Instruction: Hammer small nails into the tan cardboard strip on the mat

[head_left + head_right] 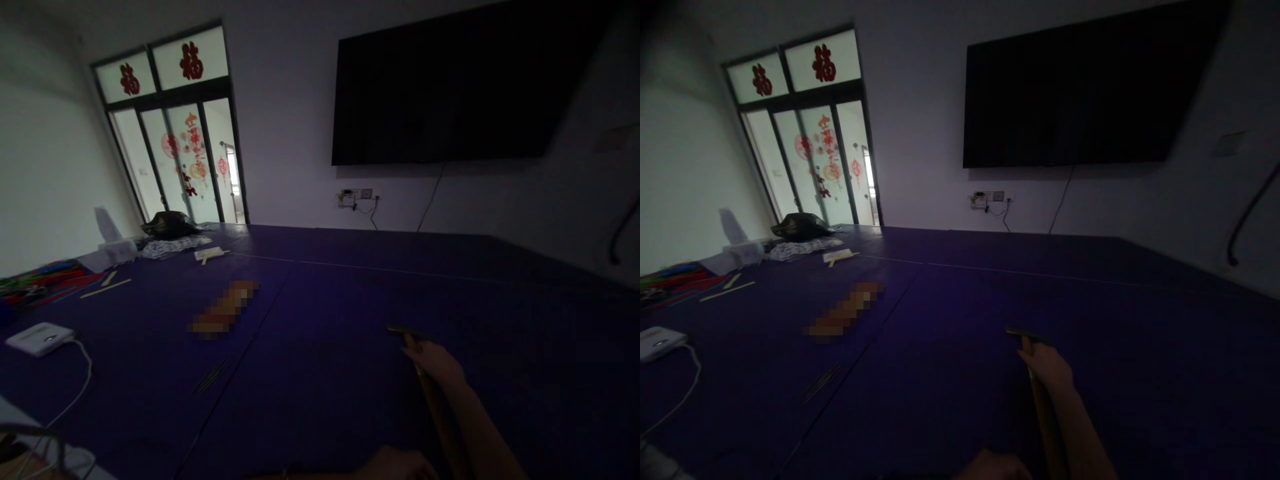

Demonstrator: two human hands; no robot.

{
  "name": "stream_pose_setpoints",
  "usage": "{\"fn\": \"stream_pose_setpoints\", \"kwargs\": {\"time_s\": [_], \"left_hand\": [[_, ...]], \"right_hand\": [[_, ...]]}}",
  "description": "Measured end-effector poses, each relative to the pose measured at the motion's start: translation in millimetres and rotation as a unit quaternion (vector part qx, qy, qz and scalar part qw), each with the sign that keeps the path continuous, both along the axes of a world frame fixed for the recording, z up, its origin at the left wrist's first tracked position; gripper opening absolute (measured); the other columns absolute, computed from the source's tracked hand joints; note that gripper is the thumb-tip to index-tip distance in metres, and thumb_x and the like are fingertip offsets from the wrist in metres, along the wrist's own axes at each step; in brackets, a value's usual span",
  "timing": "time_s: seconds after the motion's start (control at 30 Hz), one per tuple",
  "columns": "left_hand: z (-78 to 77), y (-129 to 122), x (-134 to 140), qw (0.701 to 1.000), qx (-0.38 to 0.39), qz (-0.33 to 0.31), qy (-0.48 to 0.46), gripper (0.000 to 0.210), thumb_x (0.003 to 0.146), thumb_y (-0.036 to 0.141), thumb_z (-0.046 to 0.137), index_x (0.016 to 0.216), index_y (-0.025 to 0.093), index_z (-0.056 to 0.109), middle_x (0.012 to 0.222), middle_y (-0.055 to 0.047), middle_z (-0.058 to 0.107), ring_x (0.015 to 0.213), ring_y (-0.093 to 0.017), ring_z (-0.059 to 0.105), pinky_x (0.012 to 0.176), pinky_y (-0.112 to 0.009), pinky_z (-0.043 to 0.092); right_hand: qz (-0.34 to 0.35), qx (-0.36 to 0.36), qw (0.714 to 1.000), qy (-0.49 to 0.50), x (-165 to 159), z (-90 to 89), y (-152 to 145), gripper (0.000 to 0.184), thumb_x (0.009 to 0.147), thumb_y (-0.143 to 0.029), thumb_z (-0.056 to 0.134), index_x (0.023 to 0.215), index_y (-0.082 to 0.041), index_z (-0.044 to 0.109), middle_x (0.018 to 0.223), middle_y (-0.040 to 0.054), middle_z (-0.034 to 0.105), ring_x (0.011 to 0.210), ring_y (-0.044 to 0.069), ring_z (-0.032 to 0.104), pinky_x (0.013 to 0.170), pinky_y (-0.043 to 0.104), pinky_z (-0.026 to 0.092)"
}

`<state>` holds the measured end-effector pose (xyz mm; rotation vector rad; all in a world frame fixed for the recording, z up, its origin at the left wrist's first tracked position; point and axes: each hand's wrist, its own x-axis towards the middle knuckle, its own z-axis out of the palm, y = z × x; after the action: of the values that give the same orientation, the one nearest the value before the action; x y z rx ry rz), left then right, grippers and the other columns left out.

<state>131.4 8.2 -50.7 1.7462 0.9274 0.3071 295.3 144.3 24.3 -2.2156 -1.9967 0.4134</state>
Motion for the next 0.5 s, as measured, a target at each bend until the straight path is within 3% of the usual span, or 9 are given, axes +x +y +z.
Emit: {"fn": "stream_pose_setpoints", "kwargs": {"time_s": [0.1, 0.23, 0.33, 0.4, 0.43, 0.5], "left_hand": [[7.2, -7.8, -5.8, 0.999, 0.041, -0.002, 0.000, 0.035, 0.083, 0.038, 0.043, 0.106, 0.018, 0.060, 0.099, -0.008, 0.067, 0.084, -0.017, 0.062, 0.069, -0.026, 0.048], [25.9, -11.8, -11.2, 0.998, 0.050, 0.015, -0.026, 0.032, 0.082, 0.035, 0.046, 0.103, 0.016, 0.062, 0.097, -0.009, 0.067, 0.080, -0.015, 0.062, 0.065, -0.023, 0.047], [59.6, -3.3, -26.2, 0.998, -0.020, 0.024, -0.063, 0.032, 0.078, 0.037, 0.051, 0.097, 0.015, 0.063, 0.078, -0.006, 0.066, 0.057, -0.009, 0.057, 0.053, -0.020, 0.044], [88.7, 9.7, -48.5, 0.988, -0.086, -0.034, -0.120, 0.035, 0.075, 0.042, 0.053, 0.093, 0.014, 0.063, 0.068, -0.003, 0.062, 0.047, -0.007, 0.052, 0.049, -0.020, 0.043], [102.8, 17.9, -64.1, 0.987, -0.076, -0.023, -0.142, 0.036, 0.072, 0.043, 0.056, 0.092, 0.014, 0.063, 0.067, -0.002, 0.061, 0.046, -0.006, 0.051, 0.048, -0.019, 0.042], [125.6, 35.8, -103.5, 0.982, -0.015, 0.079, -0.170, 0.036, 0.073, 0.042, 0.055, 0.092, 0.013, 0.062, 0.068, -0.003, 0.062, 0.046, -0.007, 0.052, 0.047, -0.019, 0.040]], "right_hand": [[-0.024, -0.003, 1.000, -0.004, -2.7, 8.6, -4.4, 0.043, 0.077, -0.050, 0.043, 0.087, -0.013, 0.064, 0.097, 0.0175, 0.066, 0.094, 0.030, 0.062, 0.073, 0.037, 0.047], [-0.054, 0.009, 0.998, -0.013, -21.0, 36.6, -14.0, 0.047, 0.080, -0.050, 0.038, 0.089, -0.010, 0.061, 0.096, 0.0203, 0.065, 0.090, 0.032, 0.063, 0.068, 0.038, 0.046], [-0.018, 0.076, 0.997, -0.009, -57.4, 55.1, -28.4, 0.043, 0.082, -0.048, 0.036, 0.086, -0.012, 0.059, 0.087, 0.0178, 0.067, 0.084, 0.030, 0.064, 0.064, 0.034, 0.044], [0.044, 0.114, 0.993, 0.008, -90.1, 56.2, -42.0, 0.040, 0.085, -0.045, 0.032, 0.079, -0.015, 0.058, 0.078, 0.0138, 0.069, 0.080, 0.025, 0.065, 0.063, 0.030, 0.043], [0.064, 0.120, 0.990, 0.020, -106.9, 52.6, -49.6, 0.040, 0.087, -0.041, 0.028, 0.078, -0.016, 0.057, 0.077, 0.0128, 0.069, 0.077, 0.022, 0.066, 0.061, 0.028, 0.043], [0.094, 0.110, 0.989, 0.028, -137.3, 38.8, -64.3, 0.034, 0.087, -0.040, 0.033, 0.079, -0.017, 0.057, 0.074, 0.0094, 0.070, 0.070, 0.019, 0.067, 0.054, 0.025, 0.042]]}}
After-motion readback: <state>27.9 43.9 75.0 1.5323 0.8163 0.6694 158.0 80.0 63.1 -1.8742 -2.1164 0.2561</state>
